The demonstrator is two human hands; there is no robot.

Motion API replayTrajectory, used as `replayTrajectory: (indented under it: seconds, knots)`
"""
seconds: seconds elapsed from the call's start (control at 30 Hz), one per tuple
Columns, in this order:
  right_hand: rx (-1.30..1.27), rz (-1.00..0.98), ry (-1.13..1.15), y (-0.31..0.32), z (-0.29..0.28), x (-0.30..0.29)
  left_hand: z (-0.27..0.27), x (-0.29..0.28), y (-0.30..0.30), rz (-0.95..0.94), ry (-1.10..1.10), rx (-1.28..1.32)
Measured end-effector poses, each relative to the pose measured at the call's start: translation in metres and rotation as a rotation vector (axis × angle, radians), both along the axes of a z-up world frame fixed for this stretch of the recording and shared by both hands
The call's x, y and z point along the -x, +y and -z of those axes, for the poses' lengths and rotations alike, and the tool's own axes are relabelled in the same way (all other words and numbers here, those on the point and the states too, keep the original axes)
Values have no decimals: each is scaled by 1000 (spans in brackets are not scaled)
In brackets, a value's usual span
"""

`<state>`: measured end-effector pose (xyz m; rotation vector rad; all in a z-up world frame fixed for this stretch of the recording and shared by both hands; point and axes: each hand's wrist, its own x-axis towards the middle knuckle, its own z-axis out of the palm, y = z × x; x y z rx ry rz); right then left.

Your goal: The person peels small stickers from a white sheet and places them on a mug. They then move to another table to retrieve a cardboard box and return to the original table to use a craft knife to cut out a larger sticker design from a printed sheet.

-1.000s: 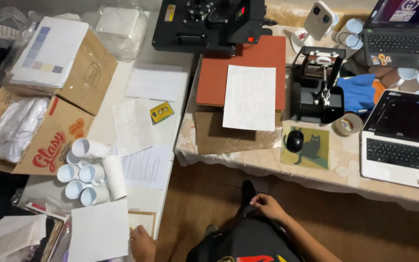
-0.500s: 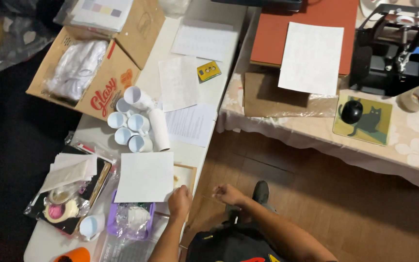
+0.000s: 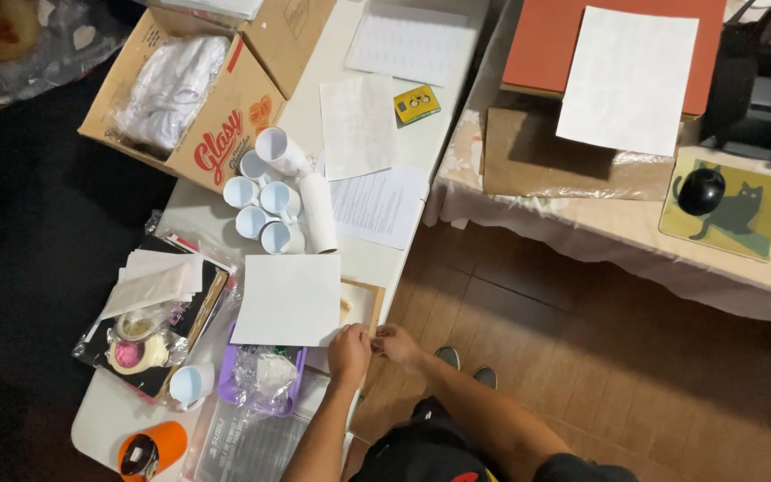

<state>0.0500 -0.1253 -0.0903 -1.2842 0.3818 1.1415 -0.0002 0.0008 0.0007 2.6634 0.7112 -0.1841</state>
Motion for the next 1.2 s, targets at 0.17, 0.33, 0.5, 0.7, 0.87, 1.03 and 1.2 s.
replayTrajectory:
  seconds: [0.17,0.33,0.5,0.7,0.87,1.03,1.2]
  knots:
    - [17,59,-27,17,-46,5,-20,3,6,9,-12,21]
    - [-5,104,-63,22,-28,6,-19,7,13,-50,-87,51]
    - [-37,121,-86,20,-31,8,-24,9,4,-136,-95,86]
    - [50,97,-210,11,-55,11,-43,6,-5,-275,-51,208]
    - [253,-109,-181,-22,-98,-7,-23,-2,19,-386,-157,248]
    - [260,-55,-69,-40,-113,-9,-52,-7,9,-344,-160,193]
    - [150,18,-92,-38,-124,-6,-70,2,-35,99,-103,-146]
